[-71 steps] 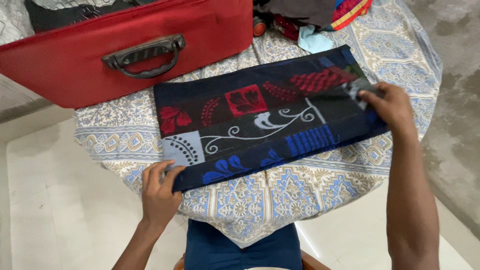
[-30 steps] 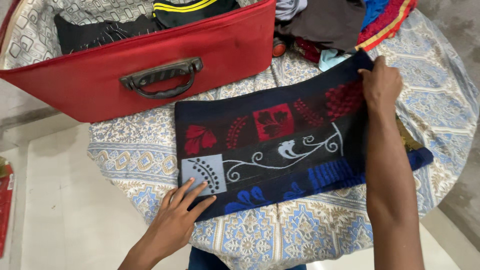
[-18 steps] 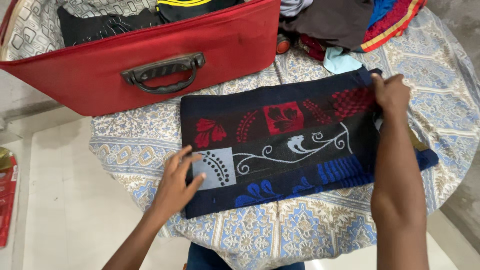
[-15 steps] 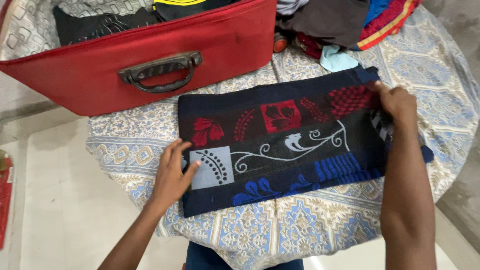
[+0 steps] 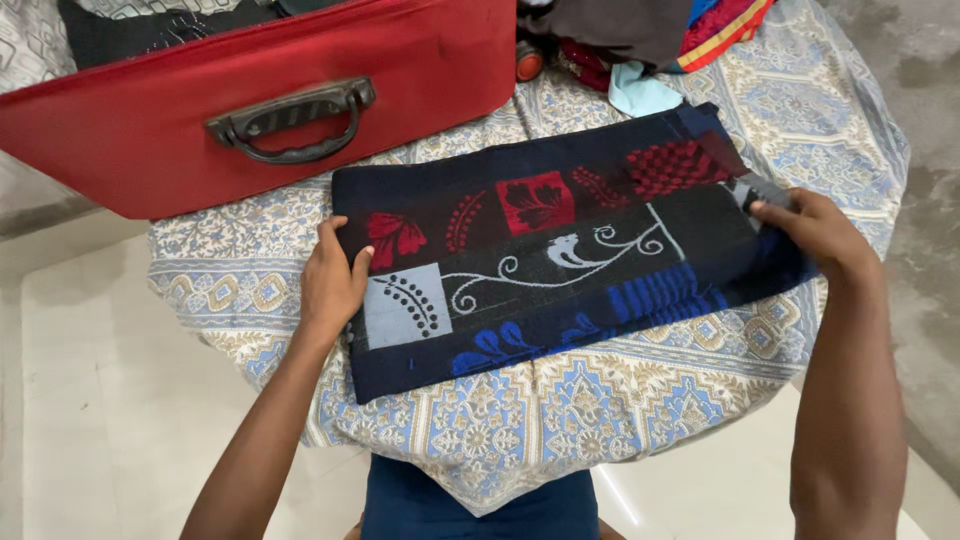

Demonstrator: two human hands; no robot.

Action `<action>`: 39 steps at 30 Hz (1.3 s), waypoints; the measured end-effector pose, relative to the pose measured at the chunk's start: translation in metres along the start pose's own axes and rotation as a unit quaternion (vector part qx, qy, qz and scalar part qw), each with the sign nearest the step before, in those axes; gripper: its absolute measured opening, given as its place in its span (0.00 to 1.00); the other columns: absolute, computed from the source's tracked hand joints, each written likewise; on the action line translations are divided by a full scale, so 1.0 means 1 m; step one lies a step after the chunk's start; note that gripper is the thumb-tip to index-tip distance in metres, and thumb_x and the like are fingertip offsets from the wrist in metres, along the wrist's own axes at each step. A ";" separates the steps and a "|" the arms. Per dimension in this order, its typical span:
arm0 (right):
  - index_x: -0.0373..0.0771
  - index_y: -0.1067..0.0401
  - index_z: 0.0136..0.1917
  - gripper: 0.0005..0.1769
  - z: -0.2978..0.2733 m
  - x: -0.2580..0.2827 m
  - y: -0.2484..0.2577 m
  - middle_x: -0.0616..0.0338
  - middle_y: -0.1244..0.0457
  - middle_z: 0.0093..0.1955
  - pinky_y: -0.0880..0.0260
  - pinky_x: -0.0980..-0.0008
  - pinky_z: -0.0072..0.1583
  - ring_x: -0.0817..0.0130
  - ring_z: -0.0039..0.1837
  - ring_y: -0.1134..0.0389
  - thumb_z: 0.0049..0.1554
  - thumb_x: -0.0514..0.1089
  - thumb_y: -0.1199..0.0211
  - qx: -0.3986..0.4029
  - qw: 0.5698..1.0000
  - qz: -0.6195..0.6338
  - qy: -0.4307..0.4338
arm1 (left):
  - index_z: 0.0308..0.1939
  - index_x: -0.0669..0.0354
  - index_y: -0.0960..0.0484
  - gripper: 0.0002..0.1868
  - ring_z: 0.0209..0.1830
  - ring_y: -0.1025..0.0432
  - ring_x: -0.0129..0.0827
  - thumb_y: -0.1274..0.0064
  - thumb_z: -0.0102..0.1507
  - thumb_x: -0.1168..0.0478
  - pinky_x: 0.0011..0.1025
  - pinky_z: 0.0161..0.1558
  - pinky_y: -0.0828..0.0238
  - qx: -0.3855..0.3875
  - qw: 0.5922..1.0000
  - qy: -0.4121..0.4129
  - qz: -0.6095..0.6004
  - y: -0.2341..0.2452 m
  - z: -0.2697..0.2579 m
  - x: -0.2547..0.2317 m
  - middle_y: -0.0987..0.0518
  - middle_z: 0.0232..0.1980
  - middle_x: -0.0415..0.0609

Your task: The person folds a printed cloth and a grey shirt on a table before placing them into an open suitcase.

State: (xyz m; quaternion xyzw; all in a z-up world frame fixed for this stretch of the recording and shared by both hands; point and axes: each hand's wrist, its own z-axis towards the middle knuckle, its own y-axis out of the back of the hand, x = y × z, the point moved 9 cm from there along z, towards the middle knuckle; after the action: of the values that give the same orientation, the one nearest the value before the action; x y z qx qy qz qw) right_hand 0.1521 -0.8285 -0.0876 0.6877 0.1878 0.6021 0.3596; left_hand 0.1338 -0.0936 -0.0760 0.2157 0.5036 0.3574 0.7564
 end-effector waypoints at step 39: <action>0.34 0.23 0.49 0.21 0.127 0.090 -0.048 0.33 0.32 0.47 0.30 0.45 0.53 0.34 0.50 0.30 0.63 0.56 0.29 -0.218 0.940 -0.221 0.139 | 0.76 0.45 0.38 0.48 0.36 0.26 0.50 0.41 0.56 0.36 0.44 0.39 0.27 0.117 0.983 0.116 0.084 0.004 -0.063 -0.034 0.27 0.43 0.59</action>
State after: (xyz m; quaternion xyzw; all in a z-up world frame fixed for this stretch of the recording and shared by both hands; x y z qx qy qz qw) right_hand 0.3009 -0.7680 -0.0622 0.4429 0.2471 0.6236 0.5949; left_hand 0.0668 -0.1188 -0.0779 0.3012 0.6063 0.3811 0.6296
